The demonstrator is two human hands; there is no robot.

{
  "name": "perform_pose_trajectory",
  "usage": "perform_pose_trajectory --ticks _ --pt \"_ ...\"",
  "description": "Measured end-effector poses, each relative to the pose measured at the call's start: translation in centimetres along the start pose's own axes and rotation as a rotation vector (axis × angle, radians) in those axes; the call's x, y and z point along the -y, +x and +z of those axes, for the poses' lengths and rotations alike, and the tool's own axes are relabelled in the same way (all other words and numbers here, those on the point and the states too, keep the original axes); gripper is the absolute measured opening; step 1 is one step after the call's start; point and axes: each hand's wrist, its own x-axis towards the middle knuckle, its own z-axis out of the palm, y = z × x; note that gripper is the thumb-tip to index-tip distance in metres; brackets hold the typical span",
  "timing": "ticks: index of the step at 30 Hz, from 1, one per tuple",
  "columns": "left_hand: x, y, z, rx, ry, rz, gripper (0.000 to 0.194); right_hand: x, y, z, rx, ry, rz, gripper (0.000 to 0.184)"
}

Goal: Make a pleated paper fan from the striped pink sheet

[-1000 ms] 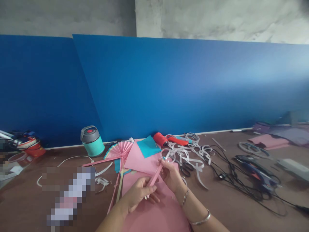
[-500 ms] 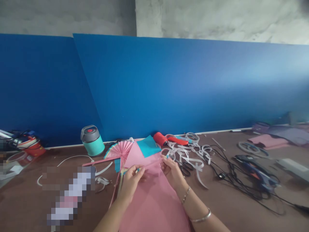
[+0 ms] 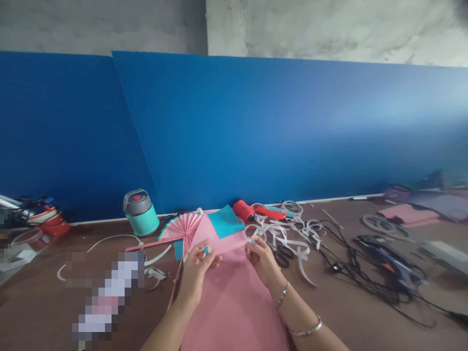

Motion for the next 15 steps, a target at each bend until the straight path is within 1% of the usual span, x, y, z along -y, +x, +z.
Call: perform_pose_trajectory --ticks 2,4,6,8,11,13,14,15 --pt "0.2 0.0 0.2 0.011 -0.134 -0.019 0.052 -0.1 -0.2 0.3 -0.015 0.007 0.027 0.024" --pt "0.3 0.0 0.3 0.020 -0.257 -0.031 0.045 -0.2 -0.4 0.5 -0.012 0.009 0.055 0.025" --pt "0.3 0.1 0.3 0.017 -0.322 -0.025 0.035 -0.3 -0.6 0.7 0.014 -0.011 0.084 0.025" --pt "0.2 0.3 0.3 0.010 -0.337 -0.017 0.030 -0.4 -0.8 0.8 0.042 -0.088 0.130 0.026" --pt "-0.1 0.4 0.2 -0.002 -0.320 -0.009 0.035 -0.2 -1.0 0.9 0.130 -0.306 0.212 0.027" --pt "-0.3 0.5 0.1 -0.023 -0.281 -0.006 0.037 -0.1 -1.2 0.9 0.241 -0.451 0.190 0.021" --pt "-0.4 0.5 0.0 -0.032 -0.255 -0.007 0.035 0.0 -1.2 0.9 0.279 -0.505 0.144 0.019" --pt "-0.6 0.5 0.0 -0.035 -0.225 -0.011 0.034 0.1 -1.3 0.9 0.290 -0.552 0.081 0.019"
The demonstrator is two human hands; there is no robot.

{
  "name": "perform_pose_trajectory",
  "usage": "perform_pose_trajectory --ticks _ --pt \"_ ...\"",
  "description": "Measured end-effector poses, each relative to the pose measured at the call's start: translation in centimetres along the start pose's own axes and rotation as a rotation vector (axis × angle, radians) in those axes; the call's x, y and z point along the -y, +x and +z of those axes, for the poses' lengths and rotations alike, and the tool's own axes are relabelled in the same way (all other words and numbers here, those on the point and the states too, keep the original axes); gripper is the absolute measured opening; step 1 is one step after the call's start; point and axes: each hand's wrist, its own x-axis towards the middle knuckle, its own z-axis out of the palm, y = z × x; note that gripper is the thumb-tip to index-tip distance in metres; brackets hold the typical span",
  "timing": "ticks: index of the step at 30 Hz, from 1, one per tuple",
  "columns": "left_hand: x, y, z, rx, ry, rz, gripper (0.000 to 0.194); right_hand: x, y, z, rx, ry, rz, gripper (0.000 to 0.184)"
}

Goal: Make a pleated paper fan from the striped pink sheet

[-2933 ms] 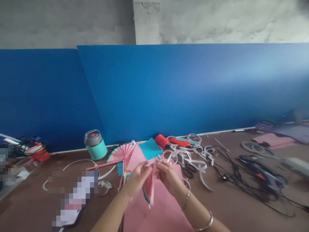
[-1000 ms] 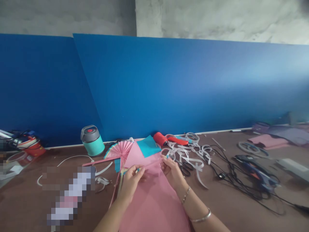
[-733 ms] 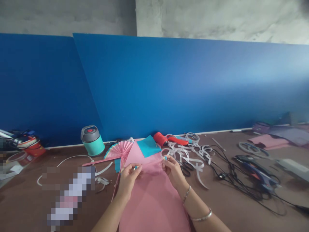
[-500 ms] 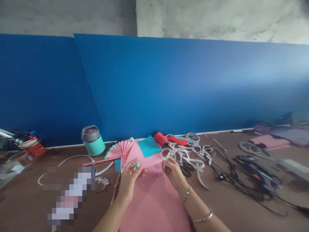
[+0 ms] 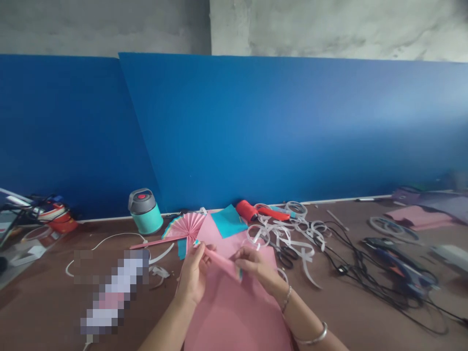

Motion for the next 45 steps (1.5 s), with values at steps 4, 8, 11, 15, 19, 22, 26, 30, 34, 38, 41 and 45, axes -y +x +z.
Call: perform_pose_trajectory --ticks 4,8,11,15,19,22,26,30,34,38,41,45 --pt "-0.5 -0.4 0.1 0.107 0.166 -0.087 0.029 0.1 -0.2 0.2 -0.130 -0.190 -0.187 0.031" --pt "-0.4 -1.1 0.6 0.257 0.332 -0.201 0.027 0.4 -0.5 0.9 -0.151 -0.291 -0.326 0.032" --pt "-0.2 -1.6 0.9 0.340 0.397 -0.242 0.028 0.7 -0.8 1.5 -0.143 -0.294 -0.387 0.026" --pt "-0.1 -1.9 1.1 0.387 0.431 -0.271 0.031 1.0 -1.0 1.9 -0.133 -0.251 -0.393 0.013" --pt "-0.3 -2.0 1.2 0.386 0.384 -0.294 0.032 1.0 -0.9 1.7 -0.223 -0.114 -0.365 0.019" --pt "-0.4 -1.9 1.0 0.302 0.243 -0.297 0.034 0.5 -0.2 1.1 -0.381 -0.077 -0.268 0.031" --pt "-0.4 -1.3 0.7 0.084 -0.064 -0.267 0.034 -0.6 0.5 0.4 -0.519 -0.314 -0.281 0.030" --pt "-0.7 -0.8 0.5 0.007 -0.214 -0.239 0.032 -0.7 0.1 0.8 -0.486 -0.467 -0.411 0.019" --pt "-0.8 -0.9 0.5 0.076 -0.147 -0.215 0.037 0.5 -1.3 2.0 -0.252 -0.459 -0.413 0.019" --pt "-0.5 -0.9 0.6 0.152 -0.123 -0.141 0.039 0.9 -2.1 3.0 -0.118 -0.625 -0.493 0.036" --pt "-0.4 -0.9 0.5 0.173 -0.137 -0.098 0.036 0.6 -1.9 3.4 -0.218 -0.722 -0.530 0.019" --pt "-0.6 -1.3 0.6 0.276 -0.077 -0.119 0.040 0.7 -1.6 3.4 -0.300 -0.718 -0.581 0.012"
